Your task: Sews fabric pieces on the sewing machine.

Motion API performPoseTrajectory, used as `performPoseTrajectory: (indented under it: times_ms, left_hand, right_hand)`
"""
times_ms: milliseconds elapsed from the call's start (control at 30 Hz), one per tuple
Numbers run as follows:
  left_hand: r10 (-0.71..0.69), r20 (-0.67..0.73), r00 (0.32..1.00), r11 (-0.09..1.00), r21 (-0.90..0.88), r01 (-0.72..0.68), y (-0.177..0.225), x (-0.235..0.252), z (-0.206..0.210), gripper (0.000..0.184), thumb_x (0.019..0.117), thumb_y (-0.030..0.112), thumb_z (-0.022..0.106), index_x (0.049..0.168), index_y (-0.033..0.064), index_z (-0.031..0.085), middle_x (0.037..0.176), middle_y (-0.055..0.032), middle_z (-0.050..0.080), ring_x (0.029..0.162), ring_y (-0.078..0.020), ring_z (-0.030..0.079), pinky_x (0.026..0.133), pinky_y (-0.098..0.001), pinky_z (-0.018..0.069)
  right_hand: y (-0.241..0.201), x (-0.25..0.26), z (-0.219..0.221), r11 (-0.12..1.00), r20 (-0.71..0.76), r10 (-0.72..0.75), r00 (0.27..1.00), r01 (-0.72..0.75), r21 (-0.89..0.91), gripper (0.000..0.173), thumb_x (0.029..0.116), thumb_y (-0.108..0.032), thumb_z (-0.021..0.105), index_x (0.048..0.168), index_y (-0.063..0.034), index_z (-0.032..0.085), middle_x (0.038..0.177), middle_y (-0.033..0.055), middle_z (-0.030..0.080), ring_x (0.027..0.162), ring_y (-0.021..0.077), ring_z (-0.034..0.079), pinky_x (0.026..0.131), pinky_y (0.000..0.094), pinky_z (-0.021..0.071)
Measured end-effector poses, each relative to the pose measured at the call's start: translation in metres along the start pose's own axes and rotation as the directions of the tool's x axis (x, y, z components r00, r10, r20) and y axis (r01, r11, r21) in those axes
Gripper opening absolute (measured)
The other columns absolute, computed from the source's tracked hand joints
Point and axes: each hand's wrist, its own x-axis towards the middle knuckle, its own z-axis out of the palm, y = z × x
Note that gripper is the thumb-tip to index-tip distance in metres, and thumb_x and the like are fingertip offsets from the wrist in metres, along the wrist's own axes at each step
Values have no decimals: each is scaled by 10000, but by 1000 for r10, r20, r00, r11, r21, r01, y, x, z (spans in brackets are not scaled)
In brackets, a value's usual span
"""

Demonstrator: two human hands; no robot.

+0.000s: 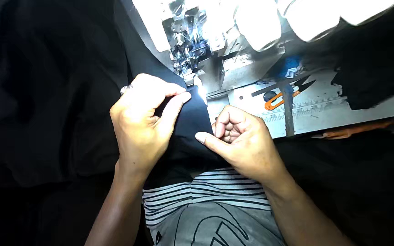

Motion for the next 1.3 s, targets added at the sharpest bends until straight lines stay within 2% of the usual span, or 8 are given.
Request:
performPoseTrajectory:
  times_ms: [300, 367, 433, 533, 633, 800, 1000, 1300]
  left_hand:
    - [-80, 12, 997, 996, 43, 80, 2, 3, -2, 72, 949, 186, 718, 929, 126, 753, 925, 25, 702, 873, -33, 642, 752, -227, 496]
    - [-101, 20, 995, 993, 57, 100, 1, 3, -2, 69, 946, 209, 720, 921, 151, 749, 911, 46, 695, 849, -21, 637, 737, -226, 501]
    - [-137, 21, 990, 987, 84, 135, 2, 3, -3, 72, 942, 252, 722, 942, 183, 742, 907, 65, 688, 859, -55, 623, 800, -341, 455]
    - [-198, -7, 980, 971, 133, 198, 4, -3, 2, 161, 976, 312, 691, 1088, 200, 719, 1019, 57, 665, 1000, -136, 584, 888, -458, 386]
    - [-228, -97, 969, 964, 118, 239, 1, -7, 19, 128, 1012, 247, 622, 1089, 173, 693, 1095, 20, 621, 1108, -172, 526, 908, -431, 378]
    - [-197, -66, 978, 968, 145, 204, -10, 14, 21, 122, 999, 226, 607, 1083, 140, 631, 1061, -13, 601, 1063, -189, 530, 887, -416, 371]
    - [-189, -58, 980, 974, 119, 195, -13, 17, 19, 114, 992, 220, 620, 1070, 136, 629, 1068, -12, 605, 1074, -186, 531, 907, -417, 375]
    - [-180, -148, 972, 978, 77, 193, -18, 21, 26, 147, 963, 245, 619, 1034, 132, 681, 1025, -10, 664, 1053, -191, 577, 928, -424, 419]
  right_hand:
    - [-22, 4, -5, 989, 120, -85, 989, 98, -107, 167, 876, -73, 758, 1001, -137, 667, 642, -59, 623, 505, 40, 570, 431, 182, 483]
    - [-25, 6, -6, 990, 149, -67, 987, 83, -110, 325, 873, -74, 770, 1182, -144, 697, 600, -58, 590, 461, 46, 518, 408, 184, 443]
    - [-29, 8, -8, 990, 191, -28, 981, 54, -132, 569, 864, -83, 785, 1405, -177, 634, 601, -53, 578, 449, 55, 506, 404, 186, 449]
    - [-31, 10, -10, 988, 220, 25, 975, 9, -152, 742, 857, -112, 794, 1535, -230, 517, 592, -61, 589, 451, 52, 530, 410, 185, 472]
    - [-28, 11, -11, 993, 196, 36, 980, -12, -121, 760, 864, -135, 792, 1553, -247, 491, 610, -81, 610, 479, 31, 544, 439, 161, 476]
    - [-20, 22, -7, 999, 99, 6, 995, -1, -45, 852, 850, -107, 813, 1595, -162, 402, 702, -40, 682, 513, 52, 603, 468, 153, 525]
    - [-10, 18, -3, 998, 49, 17, 999, -20, 54, 815, 827, -64, 839, 1546, -156, 466, 874, 5, 758, 636, 107, 707, 567, 201, 612]
    - [-5, 3, -1, 997, 36, 57, 998, -59, 51, 729, 834, -48, 838, 1484, -166, 531, 877, 52, 776, 733, 154, 752, 692, 258, 644]
